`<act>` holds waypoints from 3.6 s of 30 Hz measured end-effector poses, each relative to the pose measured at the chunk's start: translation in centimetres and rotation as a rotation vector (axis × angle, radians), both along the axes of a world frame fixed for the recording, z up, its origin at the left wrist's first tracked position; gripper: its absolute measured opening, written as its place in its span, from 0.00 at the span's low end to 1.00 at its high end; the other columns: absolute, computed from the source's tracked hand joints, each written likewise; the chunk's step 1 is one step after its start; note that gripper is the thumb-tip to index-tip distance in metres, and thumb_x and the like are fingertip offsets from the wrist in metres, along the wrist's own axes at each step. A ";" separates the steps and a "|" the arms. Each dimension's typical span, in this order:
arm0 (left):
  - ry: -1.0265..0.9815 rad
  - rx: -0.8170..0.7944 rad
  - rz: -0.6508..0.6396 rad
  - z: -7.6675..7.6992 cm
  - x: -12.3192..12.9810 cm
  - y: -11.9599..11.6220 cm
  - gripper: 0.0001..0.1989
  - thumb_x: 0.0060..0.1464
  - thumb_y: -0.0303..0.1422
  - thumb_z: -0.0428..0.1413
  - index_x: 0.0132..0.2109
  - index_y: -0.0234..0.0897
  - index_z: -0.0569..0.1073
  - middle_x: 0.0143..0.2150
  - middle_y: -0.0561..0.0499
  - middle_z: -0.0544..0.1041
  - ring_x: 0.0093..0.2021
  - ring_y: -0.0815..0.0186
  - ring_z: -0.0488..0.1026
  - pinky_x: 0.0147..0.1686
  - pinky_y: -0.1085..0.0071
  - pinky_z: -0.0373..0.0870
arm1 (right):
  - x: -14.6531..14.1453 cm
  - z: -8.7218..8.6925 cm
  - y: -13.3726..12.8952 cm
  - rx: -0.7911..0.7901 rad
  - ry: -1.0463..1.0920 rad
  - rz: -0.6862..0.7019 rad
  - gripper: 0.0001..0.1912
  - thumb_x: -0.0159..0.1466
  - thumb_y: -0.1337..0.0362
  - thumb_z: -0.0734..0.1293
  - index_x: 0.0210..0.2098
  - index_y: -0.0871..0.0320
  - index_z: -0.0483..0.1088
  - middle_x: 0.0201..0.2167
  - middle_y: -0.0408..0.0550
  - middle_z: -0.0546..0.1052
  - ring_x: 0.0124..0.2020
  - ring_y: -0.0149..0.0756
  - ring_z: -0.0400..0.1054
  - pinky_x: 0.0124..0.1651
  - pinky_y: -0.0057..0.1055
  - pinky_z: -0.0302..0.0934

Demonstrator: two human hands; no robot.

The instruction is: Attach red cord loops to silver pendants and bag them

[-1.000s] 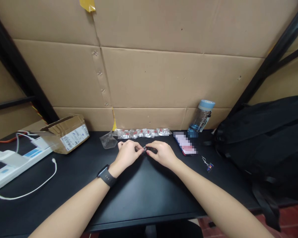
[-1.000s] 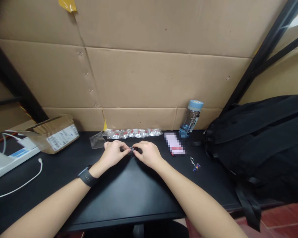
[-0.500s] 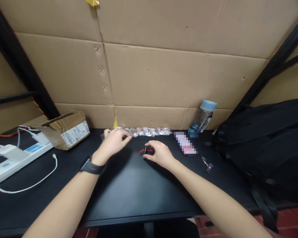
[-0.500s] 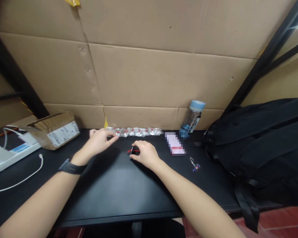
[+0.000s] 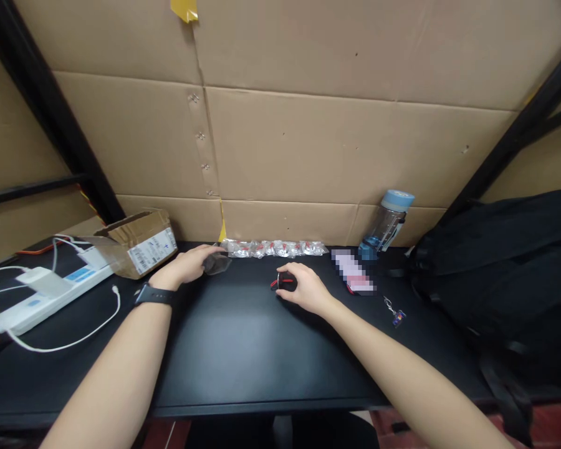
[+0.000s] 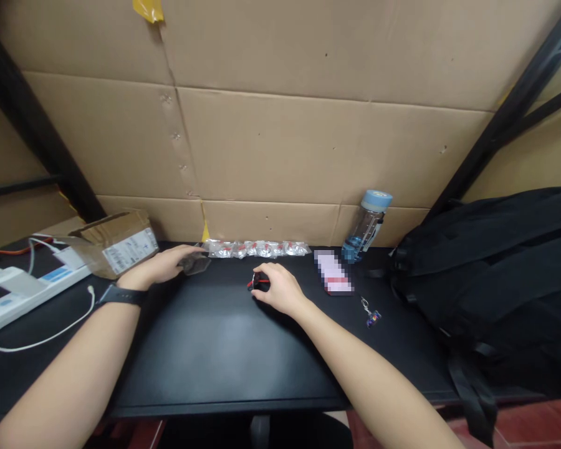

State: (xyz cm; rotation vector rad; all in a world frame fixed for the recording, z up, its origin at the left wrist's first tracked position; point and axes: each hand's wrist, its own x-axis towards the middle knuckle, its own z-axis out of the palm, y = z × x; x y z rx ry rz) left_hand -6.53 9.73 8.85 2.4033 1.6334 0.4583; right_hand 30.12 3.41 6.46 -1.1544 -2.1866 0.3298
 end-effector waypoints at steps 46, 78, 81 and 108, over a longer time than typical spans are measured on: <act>0.199 -0.115 -0.288 -0.4 13.7 -7.0 0.33 0.62 0.45 0.52 0.70 0.39 0.61 0.74 0.37 0.56 0.72 0.45 0.56 0.66 0.48 0.58 | 2.0 1.6 0.5 -0.060 -0.059 0.127 0.05 0.58 0.68 0.77 0.34 0.58 0.79 0.35 0.47 0.79 0.34 0.34 0.73 0.40 0.28 0.67; 0.223 -0.238 -0.416 0.3 13.8 -7.0 0.30 0.62 0.45 0.53 0.69 0.64 0.60 0.78 0.56 0.40 0.77 0.44 0.38 0.67 0.36 0.44 | 1.6 0.0 2.6 0.247 -0.204 -0.121 0.15 0.62 0.58 0.75 0.44 0.54 0.70 0.44 0.50 0.75 0.47 0.45 0.69 0.50 0.37 0.63; 0.226 -0.249 -0.418 0.6 13.8 -7.0 0.30 0.61 0.43 0.54 0.69 0.64 0.60 0.78 0.57 0.40 0.77 0.45 0.37 0.67 0.34 0.42 | 1.1 -0.2 2.7 0.275 -0.251 -0.122 0.14 0.64 0.56 0.73 0.46 0.54 0.70 0.44 0.52 0.76 0.47 0.45 0.69 0.50 0.37 0.62; 0.027 0.213 -0.355 -1.6 11.6 -3.6 0.29 0.46 0.19 0.52 0.55 0.46 0.72 0.53 0.50 0.77 0.55 0.56 0.73 0.53 0.62 0.68 | 1.4 -0.3 2.6 0.166 -0.097 0.153 0.13 0.62 0.64 0.74 0.47 0.53 0.75 0.47 0.49 0.76 0.50 0.40 0.70 0.53 0.35 0.65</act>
